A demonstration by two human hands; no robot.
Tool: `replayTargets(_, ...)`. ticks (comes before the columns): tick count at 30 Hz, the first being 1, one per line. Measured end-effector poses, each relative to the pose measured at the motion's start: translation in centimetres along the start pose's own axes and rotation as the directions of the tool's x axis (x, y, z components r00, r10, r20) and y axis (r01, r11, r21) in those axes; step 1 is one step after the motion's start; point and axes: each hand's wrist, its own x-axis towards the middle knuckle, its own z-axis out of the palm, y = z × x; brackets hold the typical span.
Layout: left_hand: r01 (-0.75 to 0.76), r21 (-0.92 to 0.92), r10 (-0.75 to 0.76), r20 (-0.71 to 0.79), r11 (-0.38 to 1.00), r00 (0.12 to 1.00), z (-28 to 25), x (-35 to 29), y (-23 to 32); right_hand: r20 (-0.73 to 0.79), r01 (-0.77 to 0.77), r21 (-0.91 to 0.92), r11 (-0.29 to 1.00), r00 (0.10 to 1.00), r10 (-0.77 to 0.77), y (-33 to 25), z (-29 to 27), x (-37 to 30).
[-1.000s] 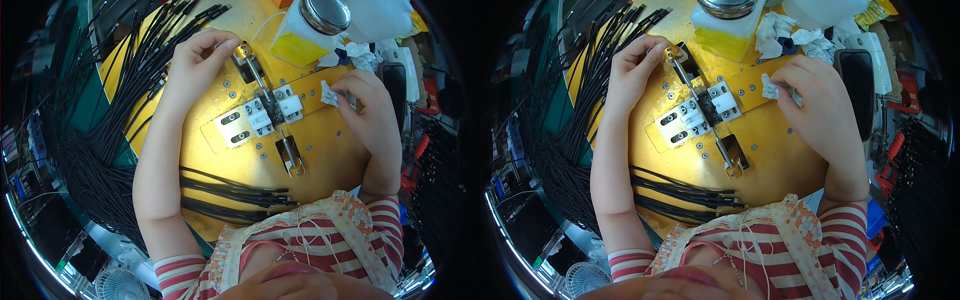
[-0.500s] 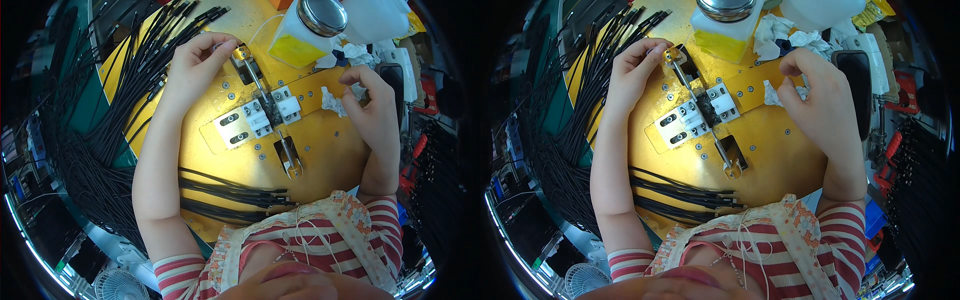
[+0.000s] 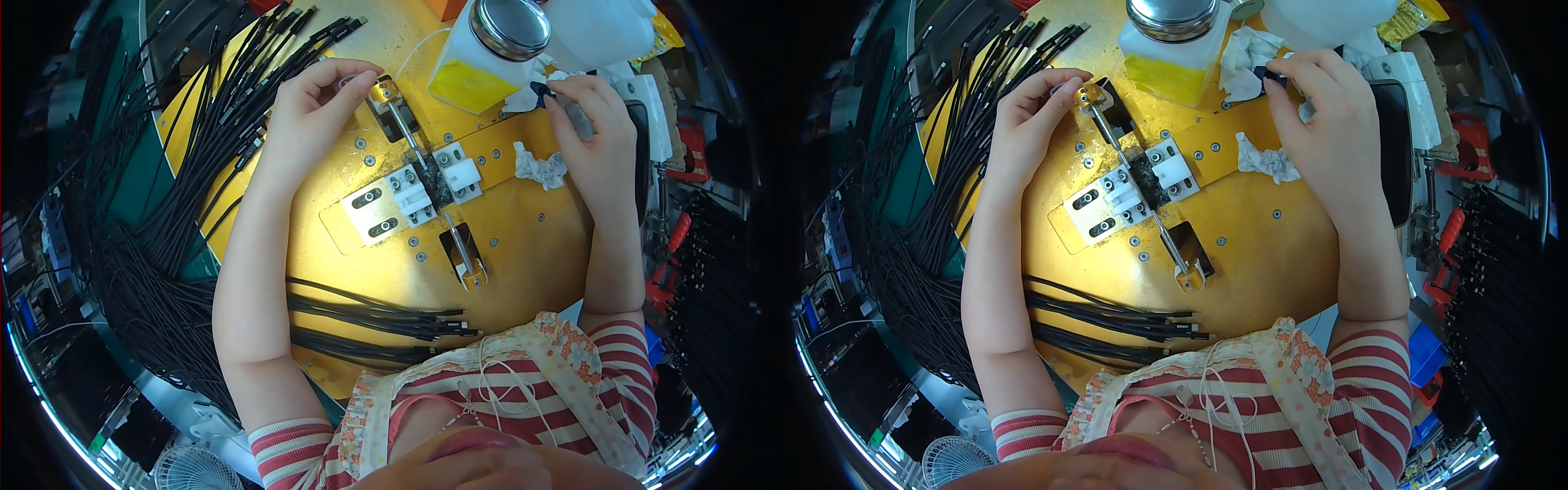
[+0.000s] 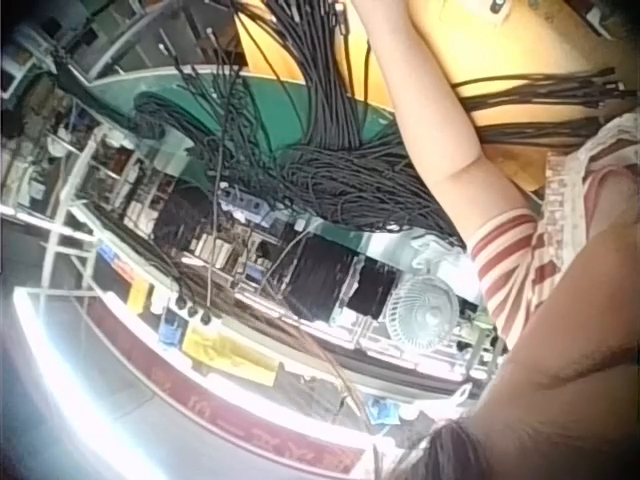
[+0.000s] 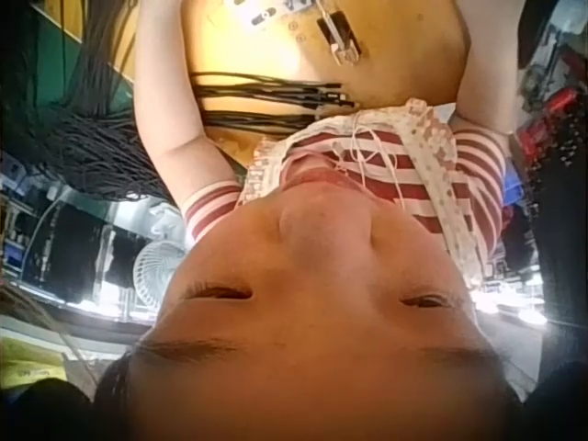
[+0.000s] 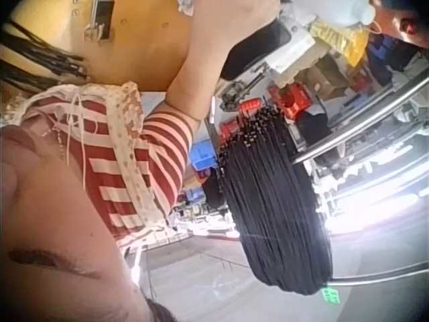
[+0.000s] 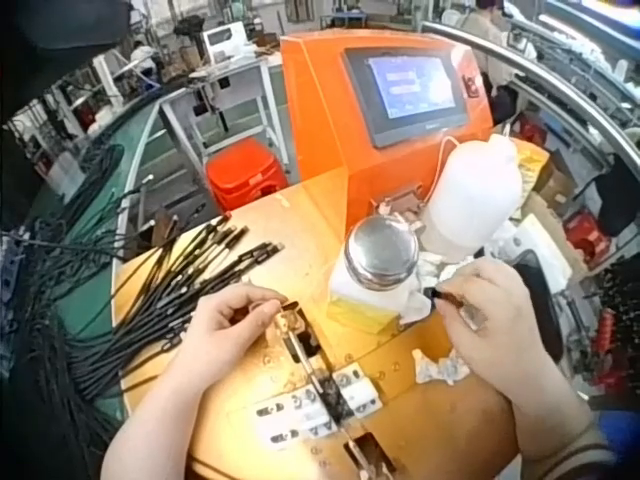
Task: Assembling black wire cables by placing them into a jig, taping them, and using pliers.
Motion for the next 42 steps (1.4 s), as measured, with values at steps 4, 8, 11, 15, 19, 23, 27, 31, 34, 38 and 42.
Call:
replayTargets(4,-0.008,-0.012,0.007,-0.004,1.0,1.0,0.1,0.0,-0.2,0.046,-0.003,-0.105,0.994,0.999,0.008,0.1,0.5,-0.1)
replayTargets(8,0.028,-0.023,-0.028,-0.004,0.999,1.0,0.2,-0.1,0.0,0.079,0.036,-0.186,0.982,0.997,-0.022,-0.1,1.0,-0.5)
replayTargets(11,0.024,-0.002,-0.024,-0.007,1.0,1.0,0.0,-0.1,-0.1,0.038,0.027,-0.199,0.98,0.999,-0.02,-0.2,0.5,-0.2)
replayTargets(15,0.017,-0.006,-0.017,-0.003,1.0,1.0,0.2,-0.2,-0.1,0.011,0.003,-0.115,0.993,1.0,-0.002,0.7,0.2,-0.1)
replayTargets(19,-0.003,-0.027,0.003,0.003,1.0,1.0,0.2,-0.3,-0.2,0.01,-0.059,-0.093,0.994,0.998,0.06,0.7,0.1,0.0)
replayTargets(23,0.014,-0.036,-0.014,0.001,0.999,1.0,-0.1,-0.4,-0.3,-0.032,-0.011,-0.197,0.98,0.999,0.005,-0.9,-0.6,0.2)
replayTargets(27,0.069,0.006,-0.07,0.052,0.998,0.996,0.1,-0.3,0.2,0.117,-0.023,-0.156,0.987,0.992,0.042,0.0,0.0,-0.2)
replayTargets(31,0.008,-0.022,-0.007,0.042,1.0,0.999,-0.4,-0.3,-0.2,0.111,-0.083,-0.167,0.982,0.988,0.103,0.2,0.3,0.0)
replayTargets(34,-0.187,0.035,0.19,-0.15,0.982,0.97,0.1,-0.6,0.0,0.087,-0.141,0.077,0.987,0.987,0.135,0.4,-1.1,0.2)
replayTargets(38,-0.514,0.567,0.715,-0.208,0.644,0.667,0.3,-2.0,2.4,0.215,-0.28,0.691,0.666,0.96,0.181,-0.4,-2.9,-0.5)
replayTargets(42,-0.819,0.365,0.862,0.081,0.442,0.501,2.9,-5.2,5.2,0.301,-0.291,0.928,0.233,0.954,-0.006,-2.7,-2.8,-1.8)
